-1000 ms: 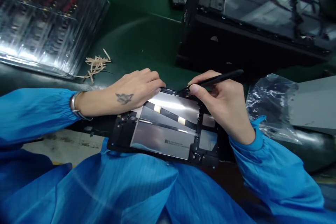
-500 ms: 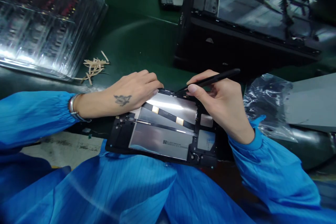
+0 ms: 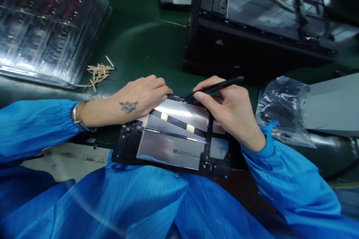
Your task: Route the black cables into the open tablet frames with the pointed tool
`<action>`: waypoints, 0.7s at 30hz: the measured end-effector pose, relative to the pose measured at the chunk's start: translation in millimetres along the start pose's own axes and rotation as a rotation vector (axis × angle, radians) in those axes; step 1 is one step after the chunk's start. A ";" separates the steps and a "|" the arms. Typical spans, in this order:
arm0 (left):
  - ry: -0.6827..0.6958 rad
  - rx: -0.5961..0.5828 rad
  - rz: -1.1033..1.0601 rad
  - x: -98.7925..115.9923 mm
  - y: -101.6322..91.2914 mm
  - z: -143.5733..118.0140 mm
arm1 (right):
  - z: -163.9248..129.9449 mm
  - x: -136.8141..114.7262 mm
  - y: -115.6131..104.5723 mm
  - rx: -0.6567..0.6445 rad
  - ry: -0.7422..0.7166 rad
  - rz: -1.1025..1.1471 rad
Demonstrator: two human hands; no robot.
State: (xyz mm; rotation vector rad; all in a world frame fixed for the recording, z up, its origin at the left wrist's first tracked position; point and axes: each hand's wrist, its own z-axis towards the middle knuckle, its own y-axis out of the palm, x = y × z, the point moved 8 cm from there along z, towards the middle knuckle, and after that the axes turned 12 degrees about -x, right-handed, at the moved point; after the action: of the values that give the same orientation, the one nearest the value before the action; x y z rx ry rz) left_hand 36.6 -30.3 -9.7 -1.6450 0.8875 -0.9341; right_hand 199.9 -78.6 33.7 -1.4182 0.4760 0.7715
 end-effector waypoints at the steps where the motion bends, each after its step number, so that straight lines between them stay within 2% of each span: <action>1: 0.002 0.001 -0.003 0.0 -0.2 -0.1 | 0.1 -0.3 0.3 -0.003 -0.002 -0.001; 15: 0.018 0.026 -0.027 -1.2 -2.2 0.8 | 2.2 10.5 -0.7 0.028 0.053 0.132; 18: 0.010 0.006 -0.035 -0.7 -1.2 0.7 | 1.3 12.1 -0.2 0.027 0.056 0.125; 21: -0.008 -0.037 -0.021 5.9 -0.4 -3.2 | -4.3 16.6 -4.5 0.086 0.065 0.090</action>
State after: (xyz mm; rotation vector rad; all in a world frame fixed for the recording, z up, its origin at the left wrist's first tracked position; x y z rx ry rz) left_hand 36.3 -36.8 -7.8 -1.6916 0.8889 -0.9302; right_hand 215.0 -79.6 24.5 -1.3524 0.6203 0.7701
